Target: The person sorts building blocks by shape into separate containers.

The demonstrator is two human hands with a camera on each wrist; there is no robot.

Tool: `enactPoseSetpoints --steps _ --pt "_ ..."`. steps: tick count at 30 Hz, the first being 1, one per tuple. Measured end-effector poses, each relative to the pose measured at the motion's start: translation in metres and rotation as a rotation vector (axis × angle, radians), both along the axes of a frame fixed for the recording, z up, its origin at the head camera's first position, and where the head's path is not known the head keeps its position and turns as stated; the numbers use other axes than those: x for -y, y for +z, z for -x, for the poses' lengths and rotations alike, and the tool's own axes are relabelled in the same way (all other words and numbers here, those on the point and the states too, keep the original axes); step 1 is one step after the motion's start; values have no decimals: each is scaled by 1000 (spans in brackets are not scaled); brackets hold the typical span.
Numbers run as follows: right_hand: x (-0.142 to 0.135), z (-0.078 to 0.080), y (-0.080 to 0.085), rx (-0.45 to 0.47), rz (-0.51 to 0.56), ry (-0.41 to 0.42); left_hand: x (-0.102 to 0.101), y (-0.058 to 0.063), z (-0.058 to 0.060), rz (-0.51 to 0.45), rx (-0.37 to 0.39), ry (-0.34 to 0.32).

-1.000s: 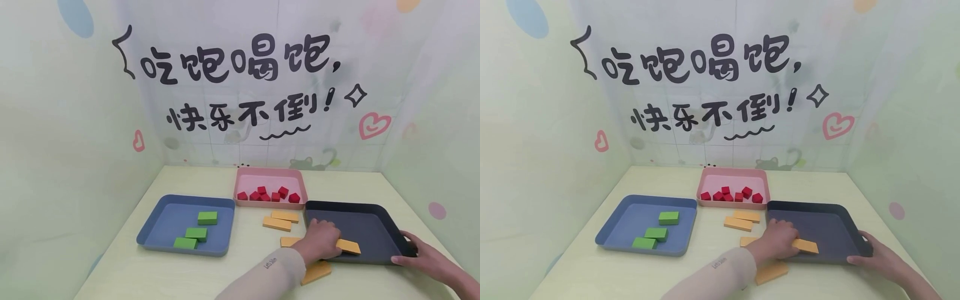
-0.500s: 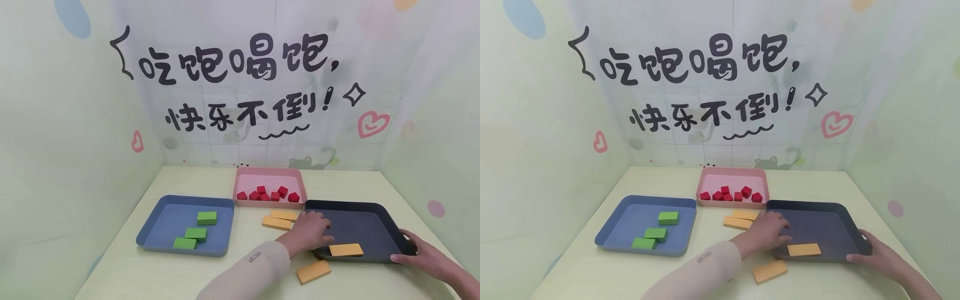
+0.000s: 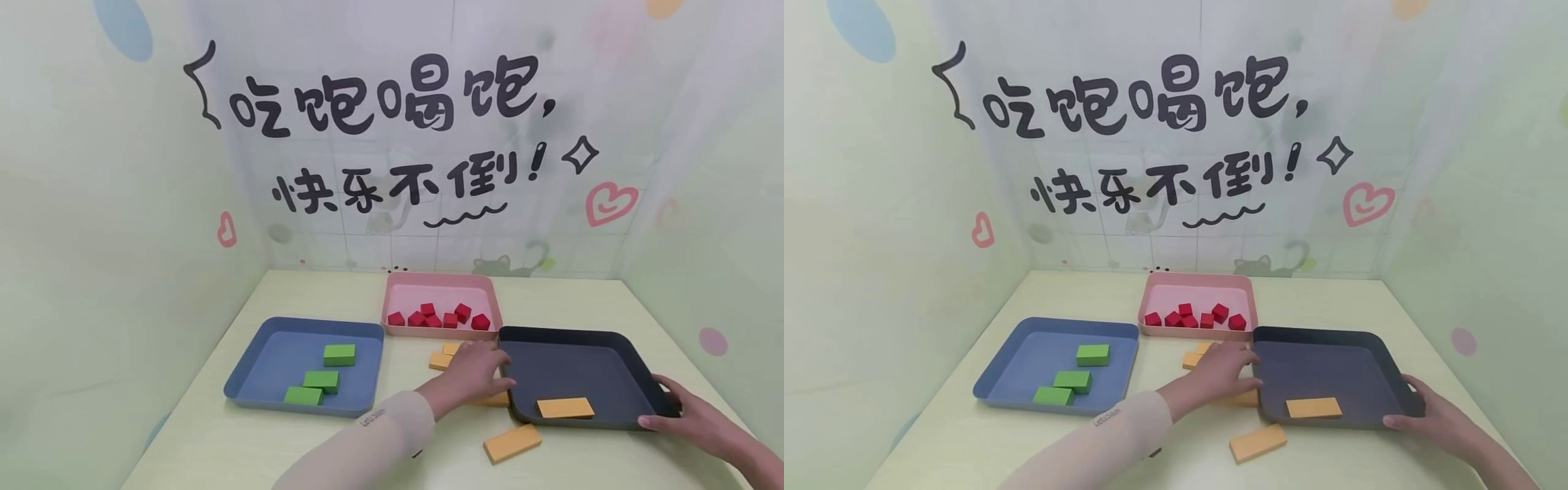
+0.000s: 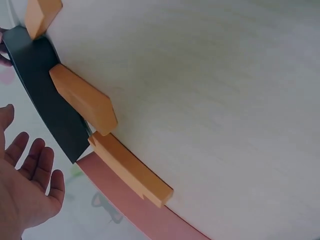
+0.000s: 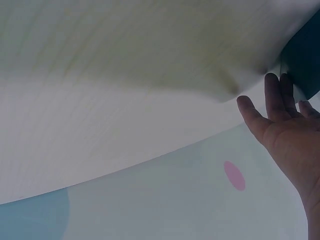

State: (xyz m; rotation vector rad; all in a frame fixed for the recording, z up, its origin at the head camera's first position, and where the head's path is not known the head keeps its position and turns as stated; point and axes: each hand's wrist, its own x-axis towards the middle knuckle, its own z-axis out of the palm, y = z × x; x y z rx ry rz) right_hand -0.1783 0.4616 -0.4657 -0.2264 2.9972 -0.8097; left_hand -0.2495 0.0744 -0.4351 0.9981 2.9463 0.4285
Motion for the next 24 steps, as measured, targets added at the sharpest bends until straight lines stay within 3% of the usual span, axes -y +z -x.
enactPoseSetpoints --steps 5,10,17,24 --pt "2 0 0 0 13 5 20 -5 -14 -27 31 -68" --pt "2 -1 2 9 3 -6 32 -11 -34 10 80 -156" --pt "0 -1 0 7 3 -7 33 -11 -55 96 135 -221" --pt "-1 -1 -1 15 10 2 26 -16 -62 183 117 -244"
